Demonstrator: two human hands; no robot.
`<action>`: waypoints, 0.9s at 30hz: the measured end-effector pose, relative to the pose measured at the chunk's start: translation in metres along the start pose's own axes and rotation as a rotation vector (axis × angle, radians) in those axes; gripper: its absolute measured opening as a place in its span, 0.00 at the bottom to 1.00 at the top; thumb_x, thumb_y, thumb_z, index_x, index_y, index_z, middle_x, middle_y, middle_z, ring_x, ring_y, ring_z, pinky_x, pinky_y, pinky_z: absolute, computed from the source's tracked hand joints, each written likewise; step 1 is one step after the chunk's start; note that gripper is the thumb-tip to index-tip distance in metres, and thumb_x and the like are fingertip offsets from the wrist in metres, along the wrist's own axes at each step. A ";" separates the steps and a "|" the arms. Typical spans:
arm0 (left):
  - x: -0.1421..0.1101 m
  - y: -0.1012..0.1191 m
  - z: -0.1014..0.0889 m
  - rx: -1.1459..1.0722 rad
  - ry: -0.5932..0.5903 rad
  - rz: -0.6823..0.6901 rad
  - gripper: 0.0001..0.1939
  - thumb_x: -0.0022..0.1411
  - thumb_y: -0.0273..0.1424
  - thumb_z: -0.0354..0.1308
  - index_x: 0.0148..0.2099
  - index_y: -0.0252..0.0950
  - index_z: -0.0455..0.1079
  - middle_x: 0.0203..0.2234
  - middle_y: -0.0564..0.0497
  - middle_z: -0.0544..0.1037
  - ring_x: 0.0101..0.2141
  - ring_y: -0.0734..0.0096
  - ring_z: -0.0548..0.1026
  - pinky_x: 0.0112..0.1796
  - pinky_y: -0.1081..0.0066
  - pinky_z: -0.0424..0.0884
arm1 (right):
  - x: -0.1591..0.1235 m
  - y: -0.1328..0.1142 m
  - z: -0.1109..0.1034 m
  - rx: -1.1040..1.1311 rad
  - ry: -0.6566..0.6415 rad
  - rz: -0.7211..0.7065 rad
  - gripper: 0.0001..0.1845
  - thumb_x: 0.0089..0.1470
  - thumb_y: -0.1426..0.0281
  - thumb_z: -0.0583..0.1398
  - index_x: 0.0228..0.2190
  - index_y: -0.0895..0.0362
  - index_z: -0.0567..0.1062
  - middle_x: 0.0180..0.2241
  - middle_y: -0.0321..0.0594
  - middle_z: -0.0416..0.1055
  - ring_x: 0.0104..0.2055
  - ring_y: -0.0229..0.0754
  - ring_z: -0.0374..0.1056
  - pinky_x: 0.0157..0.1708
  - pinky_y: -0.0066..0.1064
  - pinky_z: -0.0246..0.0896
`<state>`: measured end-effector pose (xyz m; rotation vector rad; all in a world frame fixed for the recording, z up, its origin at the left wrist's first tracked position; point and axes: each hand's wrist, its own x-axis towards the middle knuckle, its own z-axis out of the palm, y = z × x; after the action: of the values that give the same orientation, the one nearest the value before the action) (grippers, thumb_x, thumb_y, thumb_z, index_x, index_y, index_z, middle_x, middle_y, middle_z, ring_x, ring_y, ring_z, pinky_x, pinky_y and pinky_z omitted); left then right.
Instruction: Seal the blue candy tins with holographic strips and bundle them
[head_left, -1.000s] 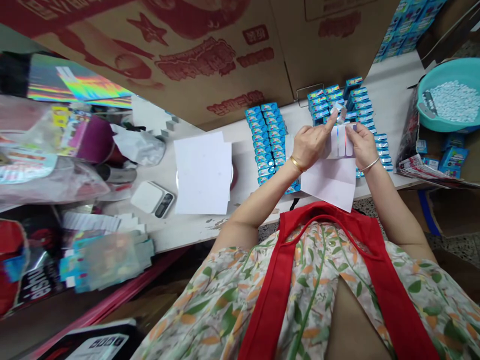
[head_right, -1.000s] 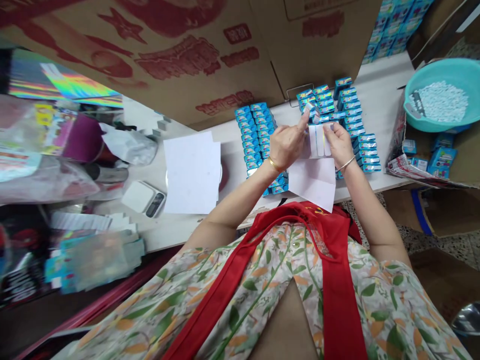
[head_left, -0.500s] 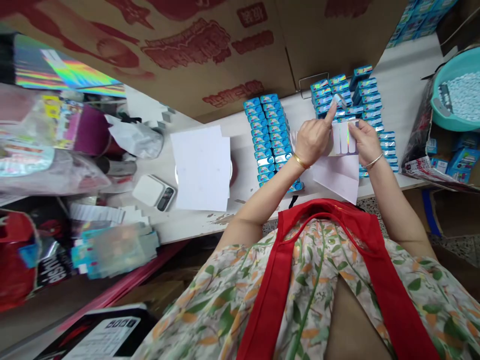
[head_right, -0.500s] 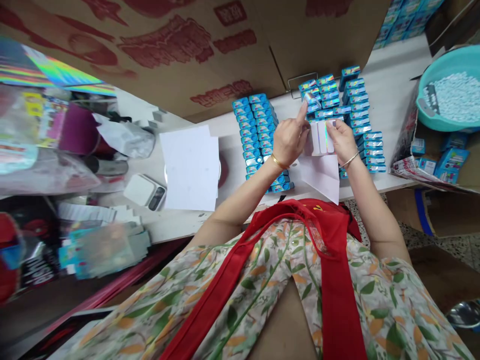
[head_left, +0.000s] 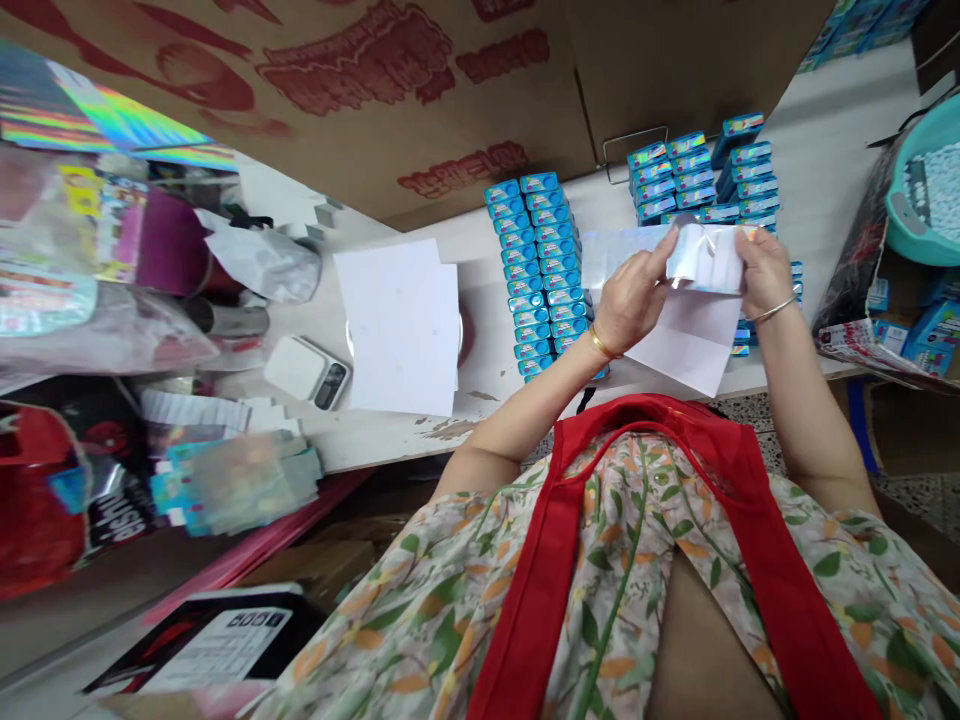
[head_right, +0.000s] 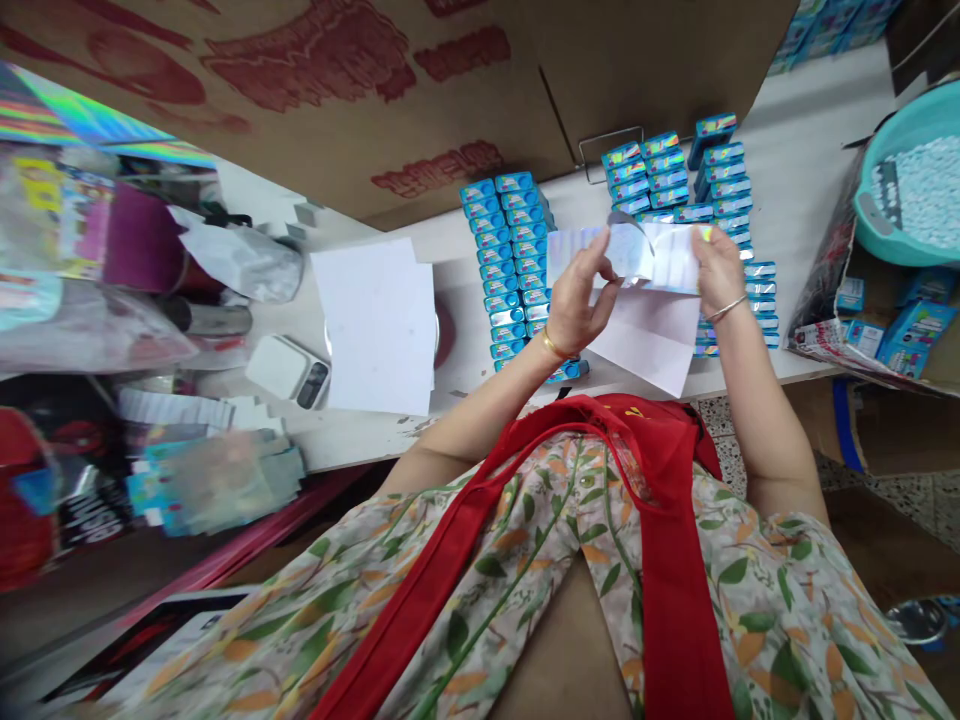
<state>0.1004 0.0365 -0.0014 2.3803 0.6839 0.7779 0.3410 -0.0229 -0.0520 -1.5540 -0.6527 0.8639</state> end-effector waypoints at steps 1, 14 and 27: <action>-0.003 0.005 -0.008 -0.040 0.054 -0.061 0.31 0.77 0.47 0.33 0.76 0.43 0.41 0.40 0.46 0.74 0.41 0.62 0.76 0.49 0.57 0.76 | 0.008 0.002 -0.017 -0.039 0.062 0.007 0.19 0.57 0.48 0.66 0.33 0.51 0.75 0.31 0.40 0.78 0.39 0.46 0.77 0.38 0.40 0.74; -0.083 -0.082 -0.045 -0.311 0.401 -0.688 0.46 0.69 0.58 0.52 0.76 0.52 0.32 0.39 0.49 0.70 0.42 0.66 0.75 0.46 0.62 0.77 | -0.044 -0.001 0.131 0.004 -0.247 0.169 0.40 0.45 0.29 0.58 0.41 0.50 0.78 0.39 0.40 0.79 0.37 0.41 0.75 0.29 0.31 0.70; -0.106 -0.135 -0.014 -0.384 0.317 -0.928 0.47 0.67 0.58 0.56 0.77 0.49 0.38 0.35 0.52 0.72 0.31 0.72 0.73 0.34 0.68 0.74 | -0.055 0.043 0.197 -0.079 -0.298 0.283 0.28 0.47 0.40 0.65 0.23 0.52 0.71 0.22 0.33 0.67 0.27 0.38 0.61 0.32 0.34 0.61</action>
<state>-0.0231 0.0756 -0.1151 1.3595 1.4569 0.7559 0.1460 0.0383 -0.0937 -1.6276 -0.6936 1.3139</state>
